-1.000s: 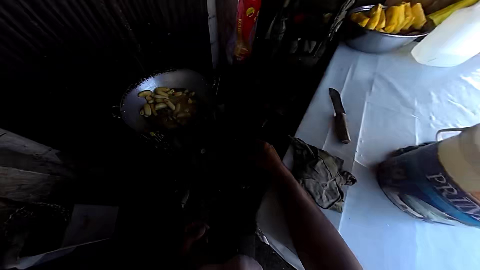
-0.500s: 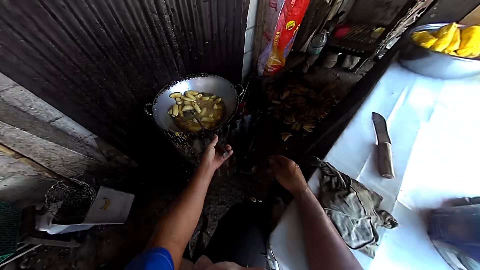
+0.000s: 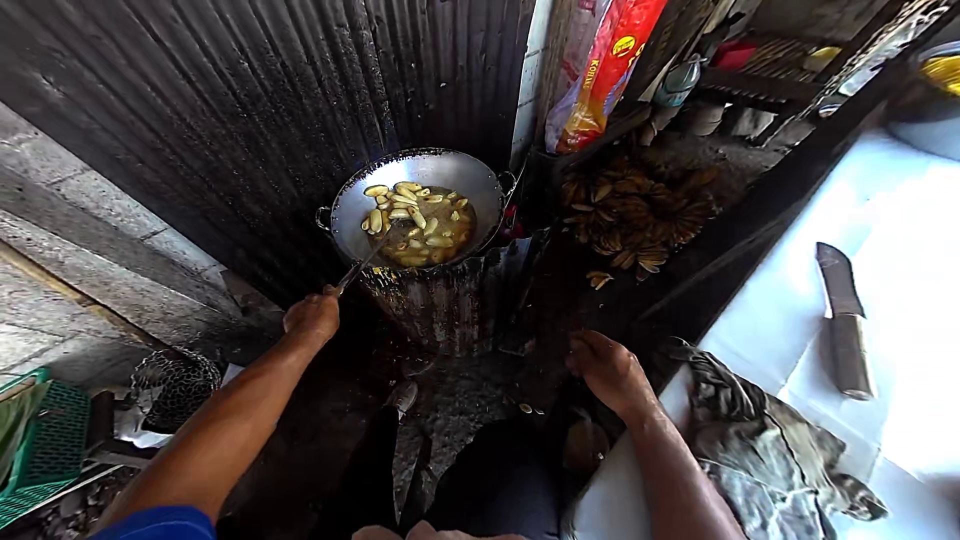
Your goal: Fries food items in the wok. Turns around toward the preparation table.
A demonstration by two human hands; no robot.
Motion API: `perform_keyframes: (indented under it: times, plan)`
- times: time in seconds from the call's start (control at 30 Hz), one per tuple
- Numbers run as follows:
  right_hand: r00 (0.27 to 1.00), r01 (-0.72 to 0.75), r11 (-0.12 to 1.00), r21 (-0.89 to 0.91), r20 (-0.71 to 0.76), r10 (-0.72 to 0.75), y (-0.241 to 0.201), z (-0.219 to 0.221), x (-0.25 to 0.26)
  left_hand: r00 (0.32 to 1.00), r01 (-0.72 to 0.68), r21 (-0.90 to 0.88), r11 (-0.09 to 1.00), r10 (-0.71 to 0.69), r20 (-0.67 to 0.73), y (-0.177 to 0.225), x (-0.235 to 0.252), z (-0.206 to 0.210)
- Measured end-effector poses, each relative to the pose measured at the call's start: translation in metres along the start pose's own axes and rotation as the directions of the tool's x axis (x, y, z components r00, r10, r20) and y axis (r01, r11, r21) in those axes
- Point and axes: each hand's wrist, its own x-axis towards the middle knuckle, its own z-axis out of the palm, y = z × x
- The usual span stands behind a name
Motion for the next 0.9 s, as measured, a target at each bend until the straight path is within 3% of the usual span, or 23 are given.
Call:
perform_keyframes:
  times: [0.1,0.17,0.27,0.37,0.43,0.5,0.63,0.73,0.8,0.9]
  plan:
    - [1.000,-0.011,1.000,-0.006,0.015,0.011,0.000,0.000,0.000,1.000,-0.010,-0.101,0.995,0.012,0.018,0.033,0.020,0.012]
    - [1.000,-0.015,1.000,0.021,0.011,0.015,0.001,-0.001,0.001,0.997,-0.053,-0.264,0.963,0.065,0.037,0.060,0.035,0.018]
    - [1.000,-0.013,0.997,0.071,0.002,0.013,0.007,-0.001,0.002,0.988,-0.047,-0.611,0.790,0.125,0.086,0.102,0.058,0.034]
    - [1.000,-0.011,0.995,0.101,-0.012,0.012,0.008,-0.002,0.003,0.974,0.061,-0.755,0.653,0.127,0.188,0.125,0.053,0.036]
    - [1.000,-0.015,0.993,0.116,-0.013,0.017,0.007,-0.001,0.002,0.956,0.117,-0.799,0.590,0.151,0.252,0.109,0.039,0.029]
    - [1.000,-0.019,0.992,0.124,-0.010,0.020,0.005,-0.001,0.001,0.946,0.128,-0.795,0.593,0.169,0.278,0.074,0.022,0.024]
    - [1.000,-0.013,0.994,0.109,0.003,0.013,0.006,-0.002,0.002,0.957,0.142,-0.816,0.560,0.133,0.258,0.004,-0.015,0.025]
    - [1.000,-0.016,0.994,0.110,-0.001,0.016,0.005,0.000,0.002,0.972,0.157,-0.842,0.516,0.072,0.225,-0.023,-0.040,0.025]
    - [1.000,-0.011,0.995,0.099,0.003,0.011,0.005,0.000,0.003,0.983,0.138,-0.832,0.537,0.030,0.182,-0.029,-0.038,0.025]
    - [1.000,-0.009,0.996,0.091,-0.007,0.010,0.006,-0.001,0.003,0.999,0.038,-0.730,0.682,-0.017,0.036,-0.025,-0.009,0.024]
